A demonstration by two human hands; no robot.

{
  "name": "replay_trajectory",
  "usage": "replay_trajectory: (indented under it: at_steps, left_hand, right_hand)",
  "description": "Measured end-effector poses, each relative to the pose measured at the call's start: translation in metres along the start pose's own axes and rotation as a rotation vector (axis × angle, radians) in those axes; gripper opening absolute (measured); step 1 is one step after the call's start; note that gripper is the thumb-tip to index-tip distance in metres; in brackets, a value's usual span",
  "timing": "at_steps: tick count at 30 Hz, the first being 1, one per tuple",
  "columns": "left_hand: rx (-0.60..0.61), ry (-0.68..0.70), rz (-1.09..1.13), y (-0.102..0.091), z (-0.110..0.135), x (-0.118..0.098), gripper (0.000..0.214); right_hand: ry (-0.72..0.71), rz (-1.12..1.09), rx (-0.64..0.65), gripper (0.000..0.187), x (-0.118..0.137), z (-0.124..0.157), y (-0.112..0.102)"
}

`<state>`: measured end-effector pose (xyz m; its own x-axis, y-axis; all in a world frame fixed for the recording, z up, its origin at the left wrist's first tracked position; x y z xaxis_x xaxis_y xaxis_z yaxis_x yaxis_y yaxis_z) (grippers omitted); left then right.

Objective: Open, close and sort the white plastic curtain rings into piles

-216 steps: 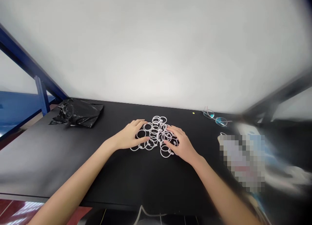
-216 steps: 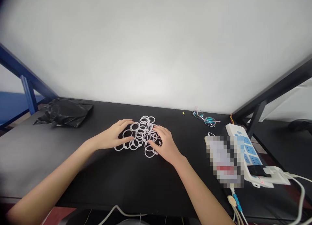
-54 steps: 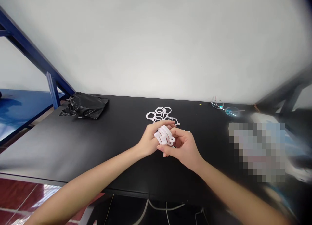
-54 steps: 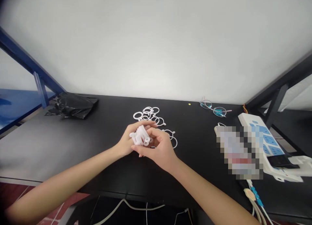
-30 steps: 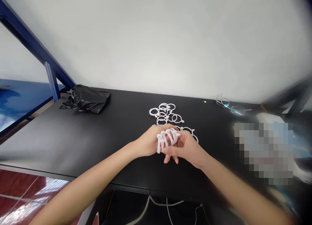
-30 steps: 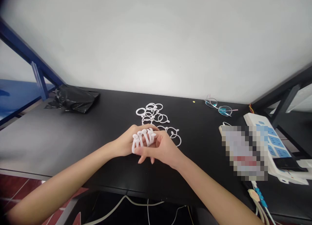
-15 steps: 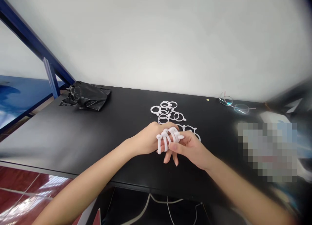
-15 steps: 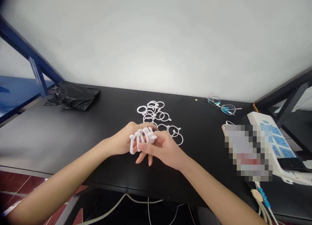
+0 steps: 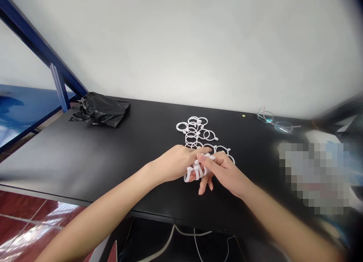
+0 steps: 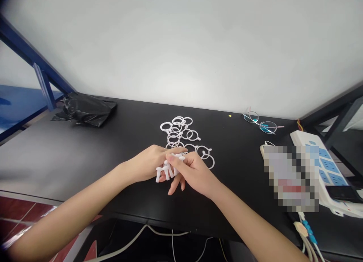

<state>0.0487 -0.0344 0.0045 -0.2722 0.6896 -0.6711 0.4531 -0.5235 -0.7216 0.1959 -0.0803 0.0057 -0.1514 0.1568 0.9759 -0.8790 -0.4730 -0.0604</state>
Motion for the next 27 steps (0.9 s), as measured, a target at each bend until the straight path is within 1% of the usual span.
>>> replay_trajectory:
  at_steps: [1, 3, 5, 8, 12, 14, 16, 18, 23, 25, 27]
  left_hand:
    - [0.0, 0.001, 0.023, 0.0, 0.0, 0.0, 0.042]
    - [-0.018, -0.003, 0.099, -0.001, 0.0, 0.001, 0.038]
    - [-0.054, -0.007, 0.153, -0.003, 0.001, 0.002, 0.036]
    - [-0.081, -0.014, 0.156, -0.005, 0.002, 0.004, 0.029]
    - [-0.082, -0.034, 0.031, -0.007, 0.001, 0.002, 0.02]
    - [-0.084, -0.048, -0.03, -0.008, 0.001, 0.0, 0.019]
    - [-0.081, -0.044, -0.054, -0.009, 0.001, -0.002, 0.02]
    - [-0.074, -0.028, -0.045, -0.009, 0.002, -0.003, 0.022]
    - [-0.086, 0.019, 0.007, -0.008, 0.004, -0.004, 0.03]
    - [-0.073, 0.022, 0.088, -0.008, 0.004, -0.005, 0.03]
    - [-0.046, 0.015, 0.207, -0.009, 0.004, -0.004, 0.028]
  right_hand:
    - [0.0, -0.012, 0.044, 0.056, 0.001, 0.001, -0.001]
    - [-0.004, -0.045, 0.134, 0.05, 0.005, 0.002, -0.005]
    - [-0.01, -0.064, 0.16, 0.041, 0.008, 0.004, -0.009]
    - [-0.038, -0.03, 0.057, 0.033, 0.009, 0.005, -0.013]
    - [-0.086, 0.055, -0.066, 0.03, 0.006, 0.006, -0.009]
    - [-0.101, 0.082, -0.108, 0.027, 0.006, 0.006, -0.007]
    - [-0.097, 0.095, -0.112, 0.025, 0.006, 0.006, -0.006]
    - [-0.076, 0.113, -0.081, 0.023, 0.006, 0.006, -0.006]
    - [-0.011, 0.246, 0.058, 0.026, 0.01, 0.009, -0.014]
    - [-0.03, 0.298, 0.097, 0.03, 0.012, 0.01, -0.017]
    - [-0.077, 0.327, 0.113, 0.035, 0.013, 0.01, -0.017]
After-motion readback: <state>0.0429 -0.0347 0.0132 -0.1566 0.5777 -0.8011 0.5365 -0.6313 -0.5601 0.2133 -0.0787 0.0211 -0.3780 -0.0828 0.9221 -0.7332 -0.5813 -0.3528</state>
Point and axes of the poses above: each hand's wrist, its own z-axis away from the middle knuckle, its own y-axis out of the palm, x = y × z, the point moved 2 cm from there along -z, towards the middle knuckle, and after that the axes turned 9 degrees about z, right-handed, at the moved point
